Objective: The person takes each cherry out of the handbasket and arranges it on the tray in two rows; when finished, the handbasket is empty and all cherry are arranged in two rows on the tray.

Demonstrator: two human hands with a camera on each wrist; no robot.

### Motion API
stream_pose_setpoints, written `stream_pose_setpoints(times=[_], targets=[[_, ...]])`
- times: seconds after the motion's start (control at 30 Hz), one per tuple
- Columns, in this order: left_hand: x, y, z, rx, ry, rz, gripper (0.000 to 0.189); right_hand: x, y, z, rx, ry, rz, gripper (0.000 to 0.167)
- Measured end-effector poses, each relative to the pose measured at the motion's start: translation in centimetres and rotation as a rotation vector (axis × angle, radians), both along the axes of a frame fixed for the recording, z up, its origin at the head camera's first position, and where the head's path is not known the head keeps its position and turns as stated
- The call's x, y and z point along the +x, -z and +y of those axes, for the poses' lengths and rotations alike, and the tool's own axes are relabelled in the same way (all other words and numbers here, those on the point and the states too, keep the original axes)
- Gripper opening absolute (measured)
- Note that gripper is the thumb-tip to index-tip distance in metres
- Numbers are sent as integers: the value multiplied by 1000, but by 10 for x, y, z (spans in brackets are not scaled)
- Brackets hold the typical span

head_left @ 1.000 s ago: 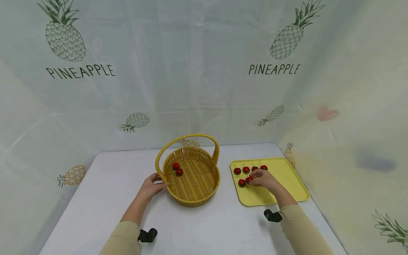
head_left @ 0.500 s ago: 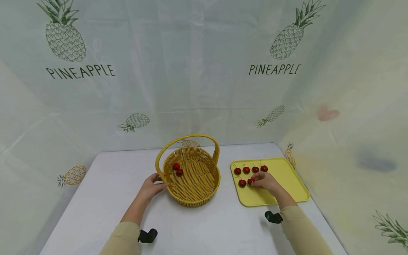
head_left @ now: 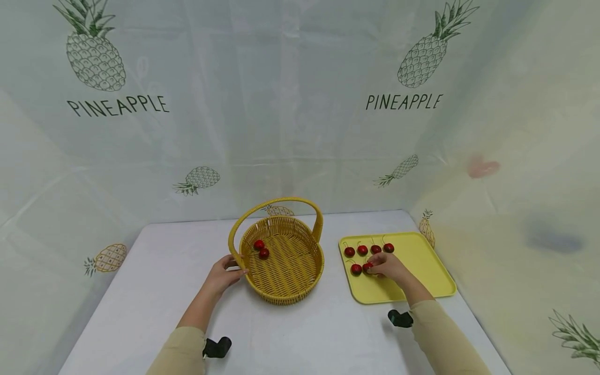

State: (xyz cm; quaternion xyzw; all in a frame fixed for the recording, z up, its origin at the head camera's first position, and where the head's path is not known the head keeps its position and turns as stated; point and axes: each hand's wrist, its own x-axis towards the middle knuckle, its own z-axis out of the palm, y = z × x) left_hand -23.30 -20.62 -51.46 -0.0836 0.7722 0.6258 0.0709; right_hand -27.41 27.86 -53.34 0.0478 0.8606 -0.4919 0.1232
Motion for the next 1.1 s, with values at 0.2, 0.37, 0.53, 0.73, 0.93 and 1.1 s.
stream_pose_setpoints(times=[0.2, 0.37, 0.53, 0.73, 0.93, 1.1], targets=[[-1, 2, 0, 3, 2, 1, 53, -1, 2, -1, 17, 8, -4, 27], [-1, 1, 0, 11, 1, -10, 50, -2, 2, 0, 10, 4, -7, 27], [-1, 0, 1, 13, 1, -13, 51, -1, 2, 1, -9, -15, 1, 28], [-1, 0, 0, 8, 10, 1, 49, 2, -3, 1, -12, -45, 2, 28], [-1, 0, 0, 13, 11, -1, 49, 3, -6, 1, 11, -54, 8, 29], [-1, 0, 0, 17, 7, -7, 49, 2, -4, -1, 54, -34, 6, 30]])
